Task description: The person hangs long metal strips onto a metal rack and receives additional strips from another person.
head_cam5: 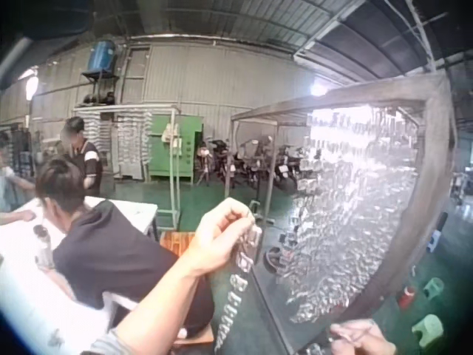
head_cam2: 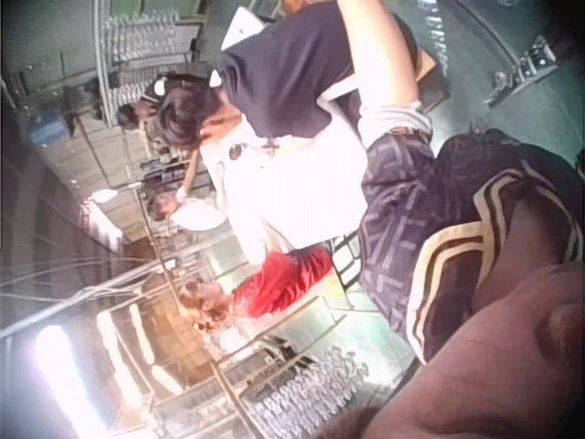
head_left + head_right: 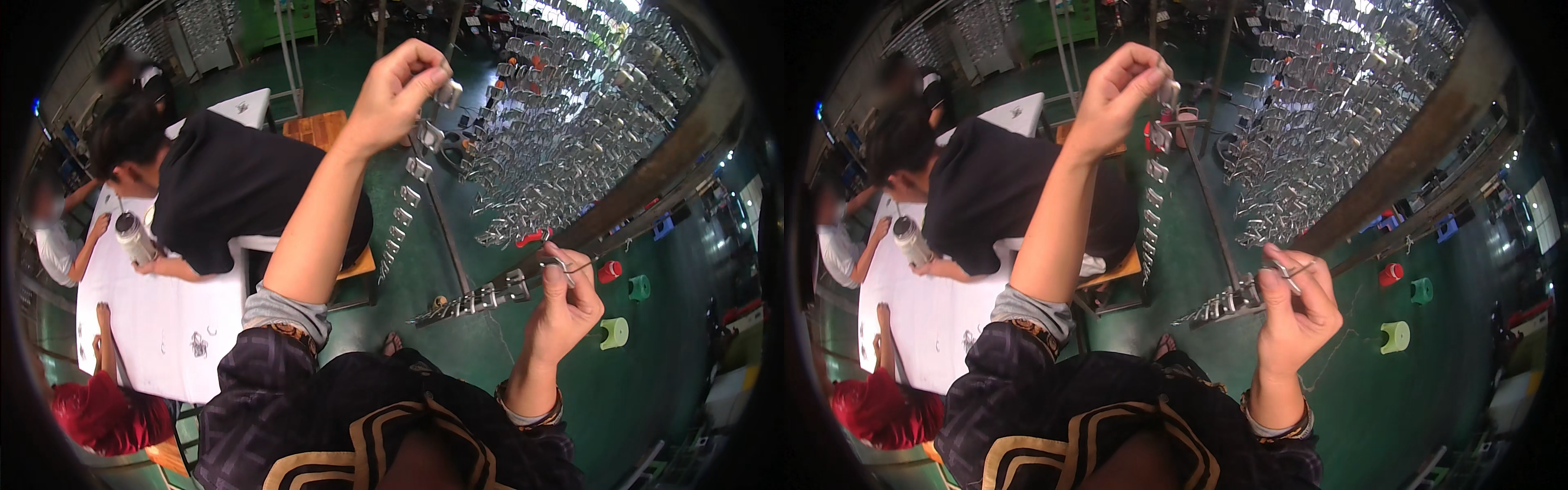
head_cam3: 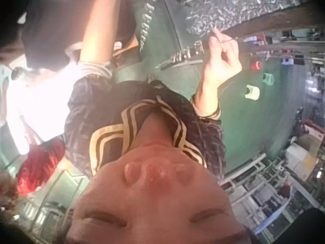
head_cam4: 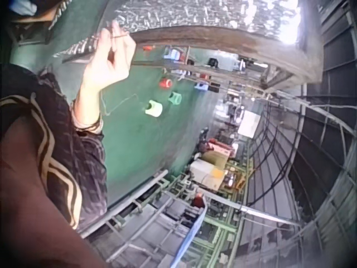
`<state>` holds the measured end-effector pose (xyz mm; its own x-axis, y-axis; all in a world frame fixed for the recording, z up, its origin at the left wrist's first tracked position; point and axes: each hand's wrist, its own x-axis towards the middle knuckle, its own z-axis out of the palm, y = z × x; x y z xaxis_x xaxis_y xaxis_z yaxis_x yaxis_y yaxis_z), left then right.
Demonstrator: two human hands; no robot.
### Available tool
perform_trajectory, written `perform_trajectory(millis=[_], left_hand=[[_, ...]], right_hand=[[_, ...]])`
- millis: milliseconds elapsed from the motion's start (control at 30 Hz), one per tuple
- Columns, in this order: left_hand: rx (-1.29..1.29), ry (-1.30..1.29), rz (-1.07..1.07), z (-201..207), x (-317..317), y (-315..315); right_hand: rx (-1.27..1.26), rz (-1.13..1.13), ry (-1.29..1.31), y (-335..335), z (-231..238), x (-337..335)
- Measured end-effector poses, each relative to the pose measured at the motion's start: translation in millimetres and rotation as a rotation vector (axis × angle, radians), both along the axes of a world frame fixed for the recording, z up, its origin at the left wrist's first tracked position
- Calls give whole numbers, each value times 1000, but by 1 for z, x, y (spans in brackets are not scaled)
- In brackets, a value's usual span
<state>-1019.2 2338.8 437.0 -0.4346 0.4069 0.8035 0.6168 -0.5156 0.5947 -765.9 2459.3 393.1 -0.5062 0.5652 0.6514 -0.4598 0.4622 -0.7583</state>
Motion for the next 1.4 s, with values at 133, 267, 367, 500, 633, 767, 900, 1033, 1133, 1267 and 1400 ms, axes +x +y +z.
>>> perform_trajectory(millis=[133,267,367,500,633,767,900,1033,1133,1267,1400], left_hand=[[13,-23,59,5,-56,17],[12,3,79,16,-106,44],[29,32,79,25,-145,64],[49,12,24,36,-194,108],[96,1,-77,41,-225,154],[118,31,-131,49,-279,191],[145,51,-229,64,-299,233],[96,69,-259,80,-318,266],[129,45,-432,90,-329,294],[85,-48,-381,95,-348,349],[44,38,-423,105,-359,403]], right_hand=[[122,25,-12,2,-3,-45],[138,59,21,12,-7,-83],[159,42,-26,13,-4,-100],[220,-55,-59,22,-8,-120],[246,-165,-111,27,-7,-133],[266,-231,-170,27,1,-150],[131,-293,-218,29,8,-166],[98,-397,-246,35,5,-182],[43,-458,-301,39,4,-192],[9,-500,-336,41,-2,-197],[29,-551,-327,43,-6,-206]])
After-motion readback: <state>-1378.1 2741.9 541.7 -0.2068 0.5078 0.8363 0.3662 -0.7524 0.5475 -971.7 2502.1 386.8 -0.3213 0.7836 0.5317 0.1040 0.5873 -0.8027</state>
